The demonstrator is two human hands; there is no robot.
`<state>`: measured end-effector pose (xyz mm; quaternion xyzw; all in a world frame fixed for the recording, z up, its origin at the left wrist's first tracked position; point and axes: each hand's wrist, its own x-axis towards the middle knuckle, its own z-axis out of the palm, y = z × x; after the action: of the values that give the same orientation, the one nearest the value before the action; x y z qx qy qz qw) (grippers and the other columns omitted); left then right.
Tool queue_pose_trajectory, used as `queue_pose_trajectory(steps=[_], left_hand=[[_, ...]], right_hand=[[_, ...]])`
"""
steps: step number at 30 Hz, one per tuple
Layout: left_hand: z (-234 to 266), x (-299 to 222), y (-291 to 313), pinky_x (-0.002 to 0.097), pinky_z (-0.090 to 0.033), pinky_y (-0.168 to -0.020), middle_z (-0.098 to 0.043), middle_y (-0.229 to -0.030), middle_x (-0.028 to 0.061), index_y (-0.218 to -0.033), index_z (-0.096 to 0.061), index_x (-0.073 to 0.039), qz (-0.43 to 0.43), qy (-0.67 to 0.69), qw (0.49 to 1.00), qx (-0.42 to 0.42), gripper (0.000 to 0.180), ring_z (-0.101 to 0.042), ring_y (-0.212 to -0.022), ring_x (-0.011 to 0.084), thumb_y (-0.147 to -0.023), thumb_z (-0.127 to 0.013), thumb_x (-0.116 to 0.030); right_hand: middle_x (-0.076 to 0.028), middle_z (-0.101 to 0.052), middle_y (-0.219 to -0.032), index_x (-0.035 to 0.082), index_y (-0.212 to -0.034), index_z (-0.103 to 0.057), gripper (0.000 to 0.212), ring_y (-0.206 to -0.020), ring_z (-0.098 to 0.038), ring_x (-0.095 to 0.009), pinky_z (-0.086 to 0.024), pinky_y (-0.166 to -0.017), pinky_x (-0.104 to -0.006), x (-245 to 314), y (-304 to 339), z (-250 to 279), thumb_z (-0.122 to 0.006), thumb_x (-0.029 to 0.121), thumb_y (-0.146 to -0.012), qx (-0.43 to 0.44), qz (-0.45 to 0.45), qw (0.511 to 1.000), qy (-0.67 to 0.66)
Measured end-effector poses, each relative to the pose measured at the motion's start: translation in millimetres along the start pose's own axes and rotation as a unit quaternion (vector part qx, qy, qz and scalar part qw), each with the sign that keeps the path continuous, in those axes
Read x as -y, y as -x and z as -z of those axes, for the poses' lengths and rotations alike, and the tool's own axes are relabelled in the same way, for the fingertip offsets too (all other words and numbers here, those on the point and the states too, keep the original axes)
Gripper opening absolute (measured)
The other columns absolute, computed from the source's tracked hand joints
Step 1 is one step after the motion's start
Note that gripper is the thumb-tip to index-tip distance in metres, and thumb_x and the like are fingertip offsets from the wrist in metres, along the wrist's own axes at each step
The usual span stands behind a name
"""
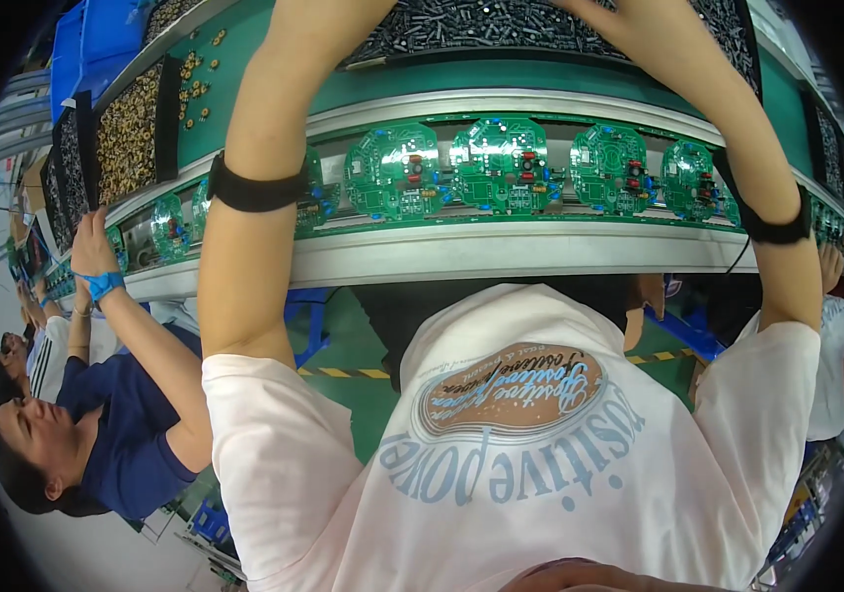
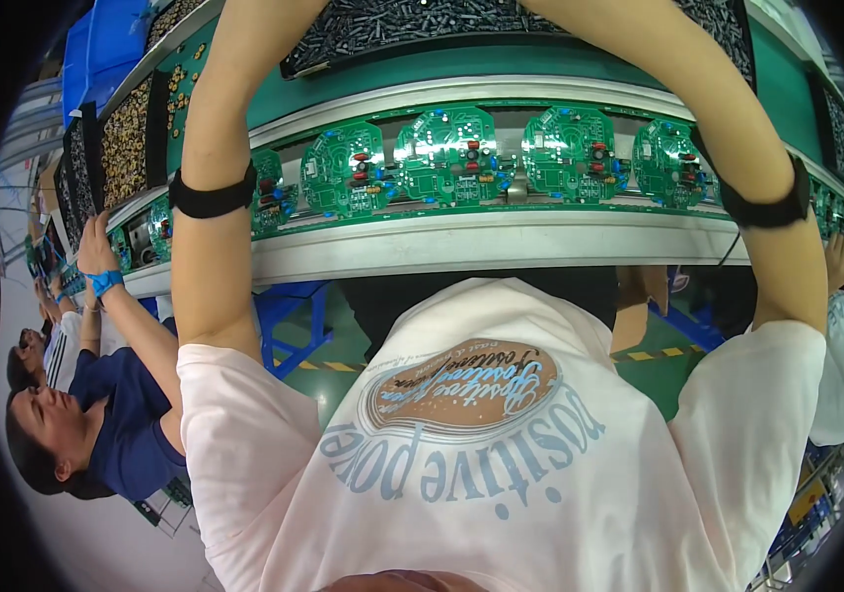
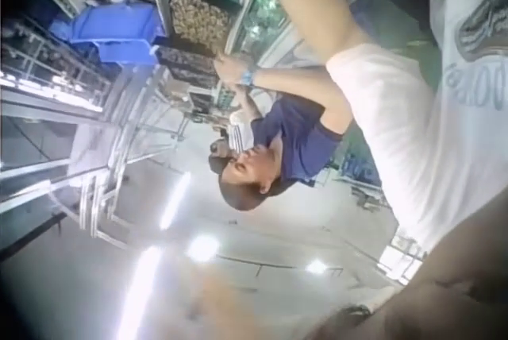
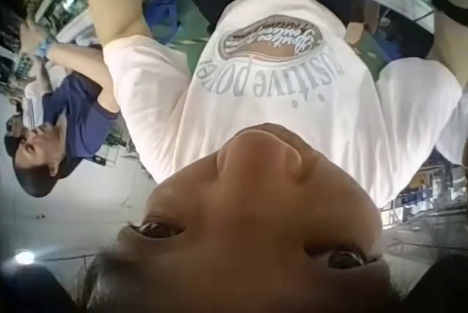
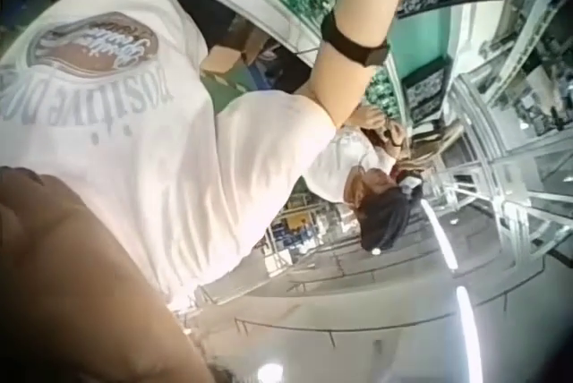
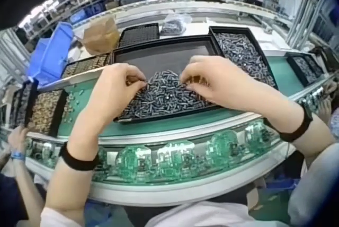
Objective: The person picks up electronic components from a tray and inserts them into circuit boards on a conveyor belt. The components are placed one at a time into specific slots on the green boards.
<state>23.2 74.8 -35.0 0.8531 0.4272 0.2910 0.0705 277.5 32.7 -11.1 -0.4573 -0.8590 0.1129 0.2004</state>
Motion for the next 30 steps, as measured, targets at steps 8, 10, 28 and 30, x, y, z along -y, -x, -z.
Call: queue_pose_trajectory(steps=[8,10,28,30], left_hand=[[20,-8,23,0.0434,-0.056,-0.076,-0.072,-0.084,0.0198,-0.086,-0.074,0.002,0.045,-0.079,0.996,0.004,0.011,-0.070,-0.084,0.0373,-0.079,-0.077,-0.007],[26,-15,24,0.0442,-0.055,-0.077,-0.071,-0.082,0.0202,-0.086,-0.073,0.002,0.076,-0.063,0.995,0.024,0.012,-0.069,-0.084,0.0384,-0.078,-0.077,-0.007],[-16,-6,-7,0.0468,-0.055,-0.079,-0.071,-0.087,0.0233,-0.091,-0.074,0.002,-0.090,-0.063,0.992,-0.067,0.016,-0.068,-0.086,0.0420,-0.085,-0.071,-0.013],[-4,-9,4,0.0461,-0.055,-0.078,-0.071,-0.089,0.0232,-0.092,-0.074,0.003,-0.114,-0.023,0.986,-0.117,0.016,-0.069,-0.085,0.0418,-0.088,-0.069,-0.012]], right_hand=[[-0.014,-0.066,-0.093,0.004,-0.099,-0.072,0.013,-0.088,-0.065,-0.036,-0.054,-0.079,-0.0417,-18,-38,-31,-0.071,0.011,-0.089,-0.003,0.060,0.995,0.084],[-0.014,-0.067,-0.092,0.004,-0.100,-0.071,0.013,-0.088,-0.065,-0.037,-0.054,-0.078,-0.0418,-24,-36,-35,-0.071,0.010,-0.088,0.001,0.072,0.993,0.095],[-0.012,-0.074,-0.096,-0.003,-0.112,-0.066,0.015,-0.084,-0.074,-0.017,-0.060,-0.075,-0.0251,19,-2,-51,-0.062,0.009,-0.103,0.166,0.121,0.757,-0.620],[-0.013,-0.074,-0.096,-0.003,-0.113,-0.066,0.016,-0.084,-0.074,-0.017,-0.060,-0.075,-0.0251,26,-4,-57,-0.062,0.008,-0.103,0.151,0.293,0.707,-0.625]])
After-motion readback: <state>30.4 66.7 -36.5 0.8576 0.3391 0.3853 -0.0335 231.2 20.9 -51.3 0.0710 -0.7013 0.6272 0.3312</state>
